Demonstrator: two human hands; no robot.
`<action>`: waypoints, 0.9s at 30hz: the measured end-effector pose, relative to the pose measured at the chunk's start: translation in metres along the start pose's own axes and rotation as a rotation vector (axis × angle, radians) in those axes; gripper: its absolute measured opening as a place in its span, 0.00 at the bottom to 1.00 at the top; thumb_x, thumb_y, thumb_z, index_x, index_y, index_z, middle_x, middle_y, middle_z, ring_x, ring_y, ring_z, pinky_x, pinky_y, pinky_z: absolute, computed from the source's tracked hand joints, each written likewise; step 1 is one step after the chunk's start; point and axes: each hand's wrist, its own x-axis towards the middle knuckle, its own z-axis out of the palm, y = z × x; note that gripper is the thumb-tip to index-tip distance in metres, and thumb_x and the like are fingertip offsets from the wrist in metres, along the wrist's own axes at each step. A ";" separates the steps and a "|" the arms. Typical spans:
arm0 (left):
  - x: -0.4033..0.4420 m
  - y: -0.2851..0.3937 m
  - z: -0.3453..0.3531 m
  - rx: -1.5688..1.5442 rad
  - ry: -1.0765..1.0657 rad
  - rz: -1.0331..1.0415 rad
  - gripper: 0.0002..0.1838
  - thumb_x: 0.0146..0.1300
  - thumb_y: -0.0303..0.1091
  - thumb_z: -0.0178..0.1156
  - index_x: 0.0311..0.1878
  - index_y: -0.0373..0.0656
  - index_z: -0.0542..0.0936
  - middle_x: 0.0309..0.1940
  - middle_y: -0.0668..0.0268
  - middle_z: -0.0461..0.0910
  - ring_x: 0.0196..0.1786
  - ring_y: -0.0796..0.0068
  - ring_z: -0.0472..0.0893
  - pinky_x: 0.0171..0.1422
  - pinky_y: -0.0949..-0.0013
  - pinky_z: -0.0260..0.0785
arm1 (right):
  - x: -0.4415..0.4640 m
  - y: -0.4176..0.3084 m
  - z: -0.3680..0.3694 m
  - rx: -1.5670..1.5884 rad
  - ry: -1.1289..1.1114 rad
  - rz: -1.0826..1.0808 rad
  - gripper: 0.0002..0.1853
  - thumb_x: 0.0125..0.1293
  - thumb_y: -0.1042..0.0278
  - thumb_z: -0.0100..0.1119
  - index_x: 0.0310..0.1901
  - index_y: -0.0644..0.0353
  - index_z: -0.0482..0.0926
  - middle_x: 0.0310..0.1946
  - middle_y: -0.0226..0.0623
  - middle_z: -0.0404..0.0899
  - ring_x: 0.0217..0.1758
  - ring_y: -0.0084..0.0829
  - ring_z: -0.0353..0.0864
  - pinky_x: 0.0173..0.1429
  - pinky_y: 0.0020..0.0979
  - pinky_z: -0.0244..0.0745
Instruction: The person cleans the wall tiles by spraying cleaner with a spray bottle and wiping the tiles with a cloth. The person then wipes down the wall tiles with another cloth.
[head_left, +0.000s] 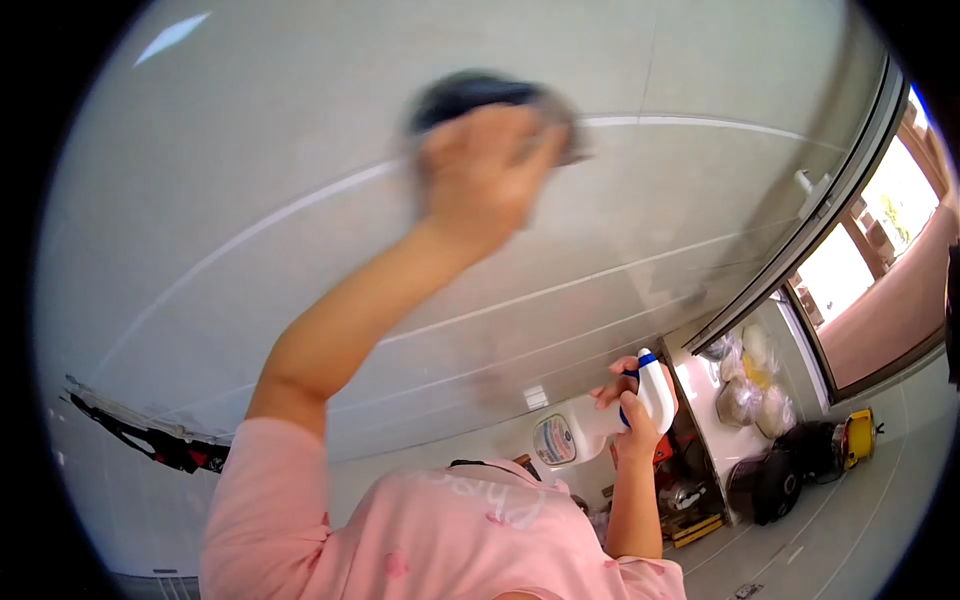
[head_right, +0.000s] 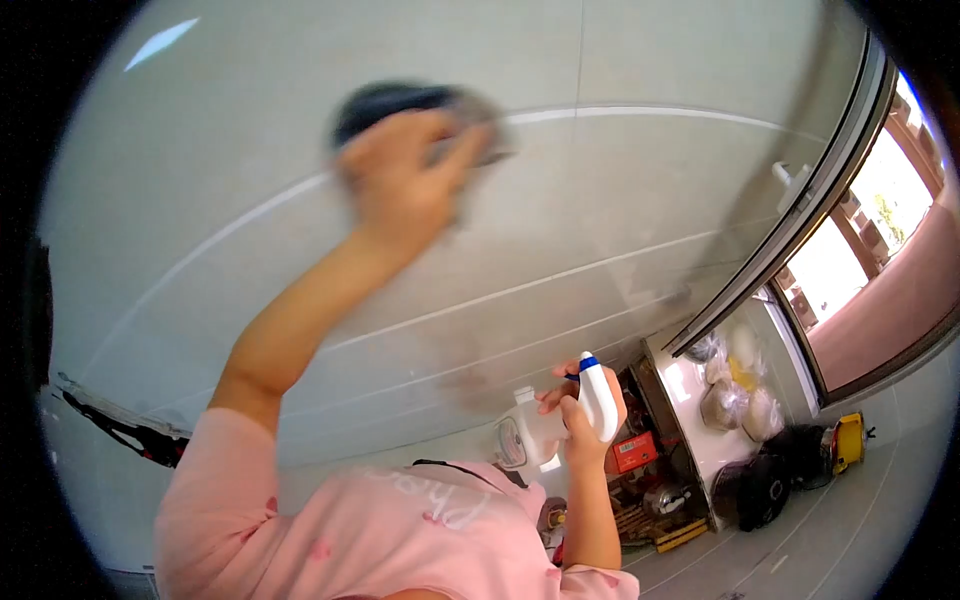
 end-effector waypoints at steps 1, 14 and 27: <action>0.013 0.019 0.023 -0.013 -0.084 0.048 0.15 0.53 0.35 0.62 0.46 0.52 0.86 0.43 0.71 0.77 0.49 0.69 0.75 0.50 0.59 0.57 | -0.002 0.002 0.001 0.003 0.014 -0.006 0.20 0.55 0.78 0.53 0.51 0.73 0.70 0.43 0.51 0.77 0.27 0.31 0.81 0.40 0.38 0.84; -0.091 -0.104 -0.135 0.219 -0.014 -0.282 0.13 0.55 0.36 0.68 0.45 0.61 0.86 0.45 0.73 0.73 0.48 0.65 0.70 0.51 0.58 0.55 | 0.010 0.022 0.074 -0.041 -0.276 0.043 0.25 0.57 0.67 0.64 0.52 0.72 0.68 0.43 0.52 0.75 0.23 0.32 0.80 0.34 0.39 0.84; -0.224 -0.203 -0.267 0.797 0.336 -0.894 0.22 0.65 0.38 0.63 0.59 0.41 0.72 0.56 0.48 0.58 0.55 0.51 0.60 0.63 0.49 0.51 | 0.011 0.004 0.097 -0.119 -0.414 0.087 0.27 0.58 0.64 0.65 0.53 0.72 0.68 0.44 0.51 0.74 0.24 0.32 0.80 0.35 0.39 0.83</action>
